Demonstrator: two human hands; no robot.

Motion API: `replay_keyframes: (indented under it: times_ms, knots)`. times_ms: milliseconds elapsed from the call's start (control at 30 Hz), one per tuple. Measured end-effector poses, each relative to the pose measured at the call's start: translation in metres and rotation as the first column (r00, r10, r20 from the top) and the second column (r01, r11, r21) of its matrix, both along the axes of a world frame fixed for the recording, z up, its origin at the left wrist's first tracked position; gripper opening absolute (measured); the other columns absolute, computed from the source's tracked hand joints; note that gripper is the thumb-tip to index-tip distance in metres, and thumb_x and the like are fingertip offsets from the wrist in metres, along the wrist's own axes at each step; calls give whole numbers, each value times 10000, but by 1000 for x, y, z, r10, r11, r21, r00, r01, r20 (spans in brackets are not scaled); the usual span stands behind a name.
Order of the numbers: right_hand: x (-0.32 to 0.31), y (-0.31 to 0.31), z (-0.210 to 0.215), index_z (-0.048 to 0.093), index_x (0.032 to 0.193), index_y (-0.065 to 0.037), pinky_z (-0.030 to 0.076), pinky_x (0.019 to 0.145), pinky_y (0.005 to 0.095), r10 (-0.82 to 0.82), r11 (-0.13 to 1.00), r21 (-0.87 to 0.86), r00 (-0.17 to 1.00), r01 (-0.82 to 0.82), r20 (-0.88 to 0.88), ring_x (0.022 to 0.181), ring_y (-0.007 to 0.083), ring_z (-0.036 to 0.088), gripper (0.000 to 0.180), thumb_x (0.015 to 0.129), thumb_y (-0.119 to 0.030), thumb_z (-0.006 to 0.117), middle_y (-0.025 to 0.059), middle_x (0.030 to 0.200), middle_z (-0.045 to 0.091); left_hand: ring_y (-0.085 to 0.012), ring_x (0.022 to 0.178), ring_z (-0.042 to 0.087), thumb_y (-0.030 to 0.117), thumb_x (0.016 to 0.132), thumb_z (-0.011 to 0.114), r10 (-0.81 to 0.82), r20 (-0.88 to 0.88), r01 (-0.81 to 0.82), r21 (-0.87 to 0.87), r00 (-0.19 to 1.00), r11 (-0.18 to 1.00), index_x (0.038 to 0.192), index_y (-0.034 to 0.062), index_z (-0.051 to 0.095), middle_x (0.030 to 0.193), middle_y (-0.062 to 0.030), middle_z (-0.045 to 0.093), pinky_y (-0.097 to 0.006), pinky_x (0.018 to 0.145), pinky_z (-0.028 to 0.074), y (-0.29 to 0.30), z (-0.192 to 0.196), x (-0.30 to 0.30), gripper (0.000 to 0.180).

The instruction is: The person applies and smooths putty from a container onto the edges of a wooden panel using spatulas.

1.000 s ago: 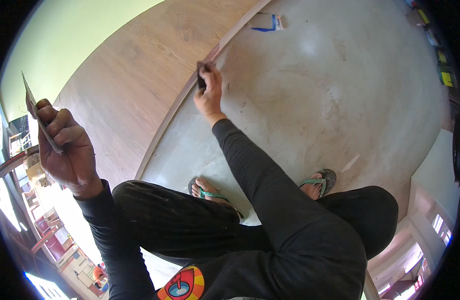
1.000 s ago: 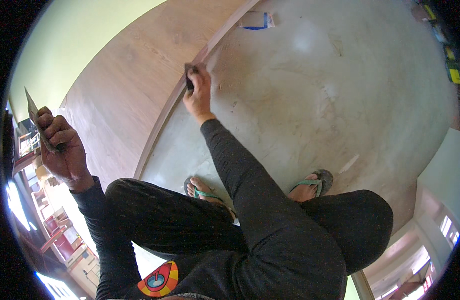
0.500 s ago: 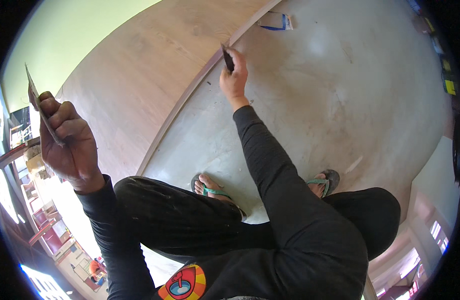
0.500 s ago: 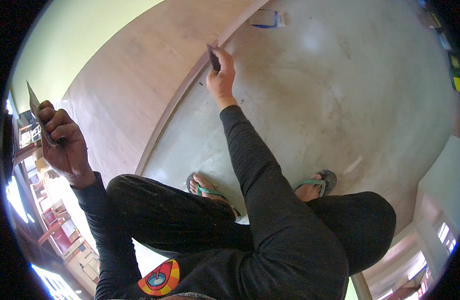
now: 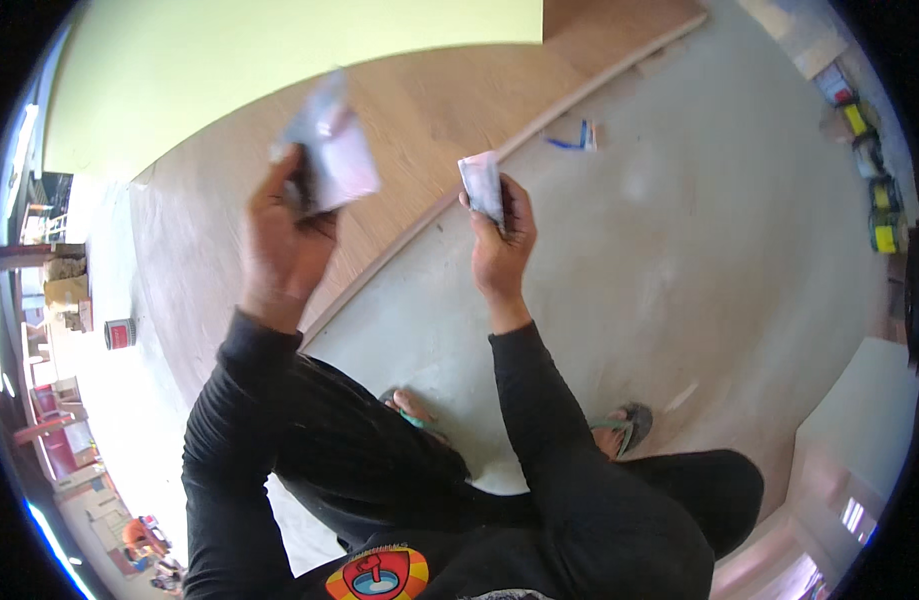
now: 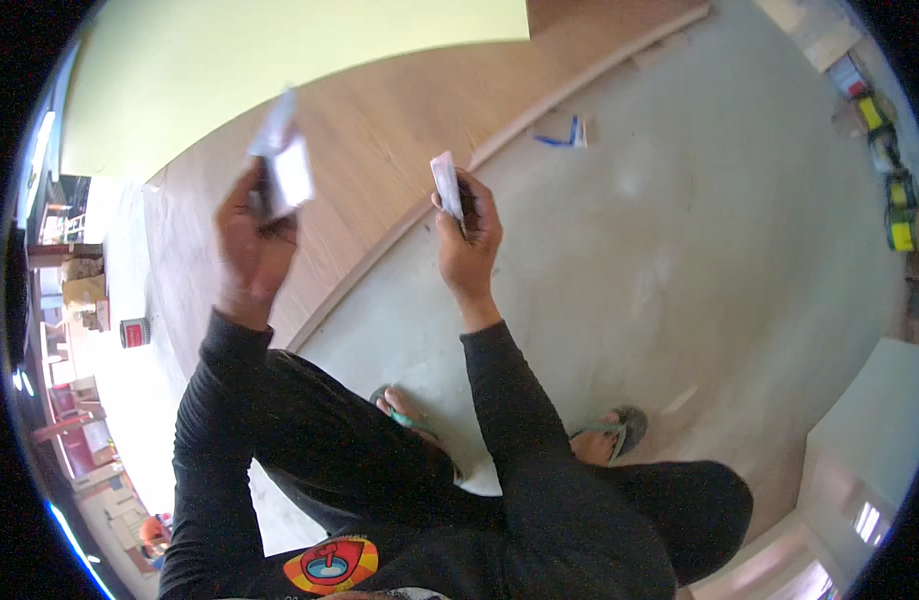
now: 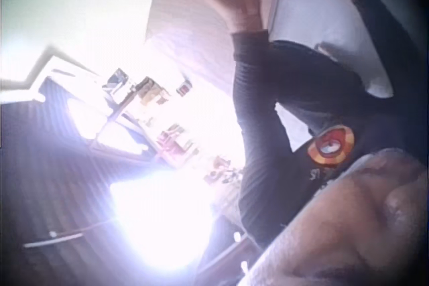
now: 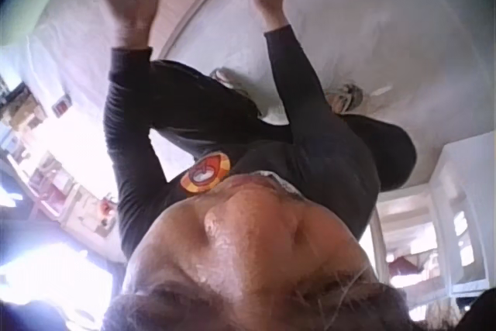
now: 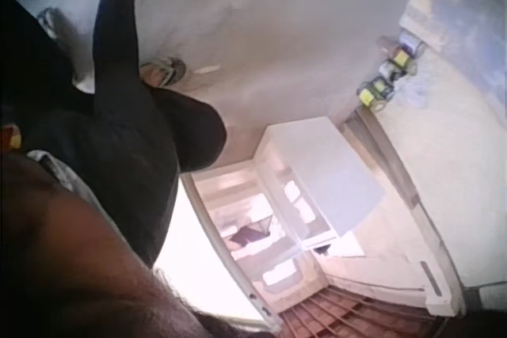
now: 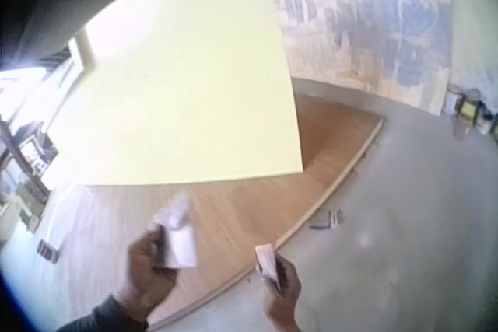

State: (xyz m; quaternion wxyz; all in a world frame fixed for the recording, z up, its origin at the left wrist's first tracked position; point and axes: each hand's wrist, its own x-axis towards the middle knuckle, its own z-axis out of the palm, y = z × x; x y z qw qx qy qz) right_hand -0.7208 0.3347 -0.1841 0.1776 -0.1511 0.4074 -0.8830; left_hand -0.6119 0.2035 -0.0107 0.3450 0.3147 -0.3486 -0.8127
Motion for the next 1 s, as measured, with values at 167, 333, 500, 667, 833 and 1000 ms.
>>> replay_keyframes:
  times_ms: [167,333,500,667,833,1000]
  knots:
    - [-23,5,78,445,1294,21,468,955,317,20,984,-171,987,-47,-158,1079,196,603,447,855,104,463,147,1269,530,-193,979,647,179,992,483,-67,76,50,215,995,975,1162,17,548,1090,-84,639,-335,866,551,31,-2,-31,244]
    - [-31,15,107,585,1155,10,497,883,322,113,991,123,779,-46,-617,1078,270,607,400,782,132,508,193,1237,557,-228,1023,622,174,1024,389,-102,165,87,95,981,992,1260,35,461,1184,-109,586,-400,902,537,46,9,-40,283]
    - [-49,23,95,637,1132,-29,491,913,380,68,976,179,605,125,-793,1077,355,589,475,705,150,529,195,1181,587,-213,1031,620,166,1025,406,-91,77,99,-107,993,989,1255,57,464,1176,-98,590,-393,873,551,36,-6,-42,261]
    - [-67,41,92,638,1156,-39,447,976,409,195,870,401,545,288,-815,1113,355,548,575,627,160,526,156,1176,590,-155,985,625,122,1019,439,-29,-26,20,-312,999,950,1212,33,461,1127,-78,610,-322,809,561,26,-8,-43,213]
    - [-50,42,132,651,1129,-58,405,982,450,192,867,363,443,341,-876,1151,354,508,562,603,130,588,136,1187,561,-98,1025,562,141,1033,442,27,173,102,-692,984,714,1241,40,482,1167,-41,593,-266,887,484,29,-21,-44,234]
    - [-20,25,109,666,1097,-57,418,985,444,245,856,395,410,334,-878,1113,357,539,560,590,134,527,136,1133,587,-101,1052,532,175,1009,524,269,194,-18,-780,944,625,1248,28,520,1190,-57,595,-254,893,457,8,-37,-30,282]
